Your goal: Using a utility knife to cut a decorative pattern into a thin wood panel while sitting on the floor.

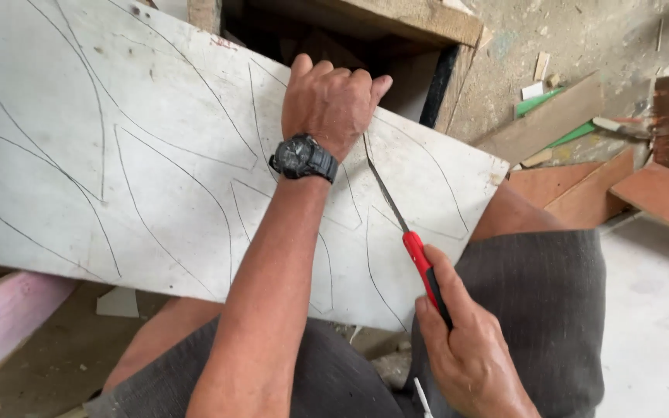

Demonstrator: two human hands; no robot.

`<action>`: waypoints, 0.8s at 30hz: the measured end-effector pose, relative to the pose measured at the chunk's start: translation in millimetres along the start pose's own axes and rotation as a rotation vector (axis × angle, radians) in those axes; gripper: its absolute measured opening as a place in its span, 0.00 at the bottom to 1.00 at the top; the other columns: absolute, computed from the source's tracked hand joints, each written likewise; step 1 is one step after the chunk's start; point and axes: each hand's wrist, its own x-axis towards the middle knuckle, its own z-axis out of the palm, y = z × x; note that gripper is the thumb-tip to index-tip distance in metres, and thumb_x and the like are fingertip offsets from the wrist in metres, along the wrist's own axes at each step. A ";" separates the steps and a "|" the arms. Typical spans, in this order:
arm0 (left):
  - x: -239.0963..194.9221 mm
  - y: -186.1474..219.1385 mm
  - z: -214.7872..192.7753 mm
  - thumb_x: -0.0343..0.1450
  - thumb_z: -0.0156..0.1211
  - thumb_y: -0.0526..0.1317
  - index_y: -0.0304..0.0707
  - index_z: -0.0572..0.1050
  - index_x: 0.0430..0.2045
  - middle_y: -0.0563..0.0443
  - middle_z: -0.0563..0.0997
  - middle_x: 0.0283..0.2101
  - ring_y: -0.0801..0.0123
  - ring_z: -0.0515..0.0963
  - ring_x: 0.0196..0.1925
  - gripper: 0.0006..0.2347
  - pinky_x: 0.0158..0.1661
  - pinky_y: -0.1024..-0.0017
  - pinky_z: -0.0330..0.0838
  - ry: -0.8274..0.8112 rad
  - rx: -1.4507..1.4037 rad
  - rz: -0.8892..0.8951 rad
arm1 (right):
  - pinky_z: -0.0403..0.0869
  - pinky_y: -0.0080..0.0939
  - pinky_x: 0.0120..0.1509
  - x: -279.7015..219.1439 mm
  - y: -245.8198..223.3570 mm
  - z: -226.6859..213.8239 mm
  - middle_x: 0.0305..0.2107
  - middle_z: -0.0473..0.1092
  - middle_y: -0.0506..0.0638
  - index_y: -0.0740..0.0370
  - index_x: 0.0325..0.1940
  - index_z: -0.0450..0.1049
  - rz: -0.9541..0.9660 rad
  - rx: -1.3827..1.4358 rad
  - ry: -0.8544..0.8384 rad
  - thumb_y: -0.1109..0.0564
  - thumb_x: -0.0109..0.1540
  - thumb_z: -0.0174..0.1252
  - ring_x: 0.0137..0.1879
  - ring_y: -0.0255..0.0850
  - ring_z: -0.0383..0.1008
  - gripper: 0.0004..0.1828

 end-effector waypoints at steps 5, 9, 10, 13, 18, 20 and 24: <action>1.7 -2.2 6.7 0.74 0.59 0.50 0.50 0.74 0.09 0.58 0.74 0.11 0.68 0.65 0.18 0.19 0.41 0.67 0.63 0.059 0.000 0.020 | 0.72 0.45 0.27 9.5 -2.8 16.4 0.26 0.78 0.54 0.56 0.72 0.63 -0.182 0.032 0.124 0.60 0.61 0.54 0.23 0.41 0.73 0.32; 0.5 -2.5 -0.1 0.75 0.59 0.51 0.50 0.73 0.07 0.58 0.73 0.10 0.69 0.63 0.16 0.22 0.41 0.67 0.64 -0.053 0.007 -0.025 | 0.71 0.57 0.35 46.6 -26.8 19.9 0.35 0.79 0.61 0.58 0.73 0.57 -0.212 0.023 0.017 0.59 0.63 0.47 0.29 0.52 0.79 0.32; 0.0 -4.3 1.6 0.75 0.58 0.52 0.50 0.73 0.08 0.59 0.74 0.10 0.69 0.64 0.16 0.21 0.41 0.67 0.64 -0.049 0.006 -0.021 | 0.71 0.55 0.34 51.5 -27.7 22.3 0.32 0.78 0.59 0.58 0.74 0.57 -0.233 0.030 0.034 0.59 0.64 0.47 0.27 0.49 0.76 0.32; -2.9 -2.5 2.9 0.76 0.57 0.53 0.51 0.74 0.09 0.59 0.74 0.11 0.70 0.65 0.17 0.21 0.41 0.67 0.64 -0.066 0.005 -0.018 | 0.69 0.51 0.29 46.6 -33.3 15.9 0.25 0.76 0.56 0.58 0.75 0.57 -0.209 0.032 0.037 0.58 0.64 0.47 0.23 0.44 0.71 0.32; -5.6 -2.6 7.6 0.76 0.56 0.52 0.53 0.74 0.10 0.60 0.73 0.11 0.71 0.64 0.17 0.20 0.41 0.66 0.64 -0.077 0.022 -0.011 | 0.68 0.46 0.25 10.0 -11.1 6.3 0.20 0.74 0.53 0.53 0.75 0.59 -0.076 0.025 0.022 0.57 0.64 0.50 0.20 0.40 0.68 0.32; -0.9 -4.6 7.5 0.76 0.58 0.54 0.52 0.72 0.08 0.61 0.70 0.09 0.71 0.62 0.16 0.22 0.40 0.67 0.63 -0.083 0.041 0.000 | 0.79 0.47 0.40 -8.9 8.5 4.7 0.41 0.82 0.56 0.55 0.73 0.60 -0.041 0.030 0.030 0.58 0.61 0.50 0.35 0.45 0.87 0.34; -1.4 -6.1 10.1 0.76 0.59 0.54 0.52 0.72 0.08 0.61 0.70 0.09 0.71 0.61 0.16 0.22 0.41 0.67 0.63 -0.072 0.024 -0.001 | 0.81 0.48 0.54 -40.8 81.8 16.8 0.50 0.80 0.57 0.48 0.72 0.63 0.000 -0.073 0.101 0.57 0.56 0.58 0.52 0.49 0.87 0.38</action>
